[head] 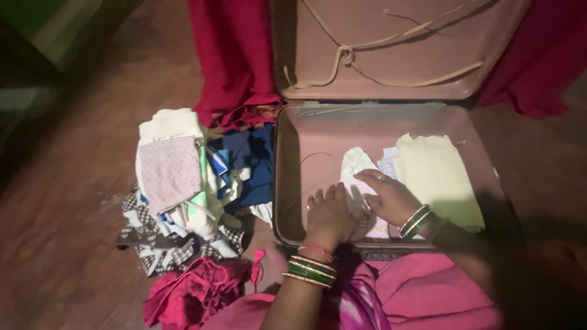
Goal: The person folds various pieces of clothing by hand and places them into an open suitcase. The person repeatedly picks up garments, folds them neatly, and stacks them inside the suitcase.
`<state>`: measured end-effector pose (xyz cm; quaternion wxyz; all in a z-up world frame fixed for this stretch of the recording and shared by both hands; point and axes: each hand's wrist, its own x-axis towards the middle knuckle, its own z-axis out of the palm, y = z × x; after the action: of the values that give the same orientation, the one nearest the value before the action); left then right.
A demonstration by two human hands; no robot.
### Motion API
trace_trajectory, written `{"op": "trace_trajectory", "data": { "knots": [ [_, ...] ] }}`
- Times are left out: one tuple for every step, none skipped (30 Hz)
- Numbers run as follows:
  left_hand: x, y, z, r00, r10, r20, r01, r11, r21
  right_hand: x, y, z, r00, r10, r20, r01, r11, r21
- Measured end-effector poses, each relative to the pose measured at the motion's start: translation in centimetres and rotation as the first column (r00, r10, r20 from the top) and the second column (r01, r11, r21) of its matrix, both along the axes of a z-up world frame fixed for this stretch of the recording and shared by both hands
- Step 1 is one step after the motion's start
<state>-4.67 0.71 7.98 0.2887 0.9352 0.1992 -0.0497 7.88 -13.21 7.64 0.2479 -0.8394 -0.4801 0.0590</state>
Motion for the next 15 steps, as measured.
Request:
{"op": "trace_trajectory", "data": {
  "knots": [
    [-0.2, 0.3, 0.1, 1.0, 0.003, 0.028, -0.003, 1.0, 0.019, -0.4, 0.2, 0.5, 1.0, 0.009, 0.021, -0.009, 1.0, 0.016],
    [-0.4, 0.4, 0.2, 0.998, 0.004, 0.056, -0.007, 0.999, 0.038, -0.7, 0.3, 1.0, 0.999, 0.008, 0.053, -0.008, 1.0, 0.002],
    [-0.8, 0.5, 0.5, 0.996, 0.013, 0.093, -0.02, 0.997, 0.077, -1.2, 0.4, 1.5, 0.996, 0.008, 0.084, -0.007, 1.0, -0.013],
    [-1.2, 0.5, 0.9, 0.991, 0.019, 0.13, -0.035, 0.993, 0.115, -1.7, 0.6, 2.0, 0.993, 0.009, 0.115, -0.006, 1.0, -0.028],
    [-1.6, 0.5, 1.3, 0.986, 0.025, 0.167, -0.051, 0.987, 0.153, -2.1, 0.7, 2.5, 0.99, 0.024, 0.142, -0.021, 1.0, -0.022],
    [-2.0, 0.5, 1.7, 0.981, 0.045, 0.188, -0.081, 0.978, 0.193, -2.6, 0.8, 2.9, 0.985, 0.039, 0.169, -0.037, 0.999, -0.016],
    [-2.3, 0.5, 2.2, 0.975, 0.061, 0.212, -0.111, 0.966, 0.232, -3.0, 1.0, 3.3, 0.979, 0.052, 0.199, -0.051, 0.999, -0.011],
    [-2.7, 0.6, 2.8, 0.969, 0.076, 0.236, -0.141, 0.953, 0.269, -3.5, 1.3, 3.6, 0.977, 0.047, 0.21, -0.043, 0.999, -0.025],
    [-3.2, 0.7, 3.3, 0.957, 0.089, 0.277, -0.168, 0.947, 0.275, -4.0, 1.6, 4.0, 0.974, 0.041, 0.221, -0.033, 0.999, -0.039],
    [-3.6, 0.8, 3.9, 0.943, 0.101, 0.318, -0.195, 0.94, 0.28, -4.5, 1.9, 4.3, 0.972, 0.035, 0.231, -0.023, 0.998, -0.053],
    [-4.0, 0.9, 4.3, 0.927, 0.112, 0.357, -0.222, 0.934, 0.282, -4.9, 2.1, 4.5, 0.975, 0.043, 0.218, -0.031, 0.998, -0.061],
    [-4.3, 1.0, 4.8, 0.932, 0.114, 0.343, -0.216, 0.936, 0.276, -5.2, 2.5, 4.8, 0.978, 0.052, 0.204, -0.039, 0.997, -0.068],
    [-4.8, 1.2, 5.1, 0.937, 0.116, 0.328, -0.211, 0.939, 0.271, -5.6, 2.8, 5.0, 0.98, 0.061, 0.189, -0.048, 0.996, -0.075],
    [-5.1, 1.3, 5.4, 0.942, 0.117, 0.314, -0.206, 0.942, 0.265, -6.0, 3.0, 5.2, 0.977, 0.076, 0.202, -0.063, 0.996, -0.069],
    [-5.5, 1.4, 5.7, 0.933, 0.124, 0.336, -0.22, 0.939, 0.265, -6.4, 3.3, 5.3, 0.972, 0.09, 0.215, -0.079, 0.995, -0.062]
  ]
}}
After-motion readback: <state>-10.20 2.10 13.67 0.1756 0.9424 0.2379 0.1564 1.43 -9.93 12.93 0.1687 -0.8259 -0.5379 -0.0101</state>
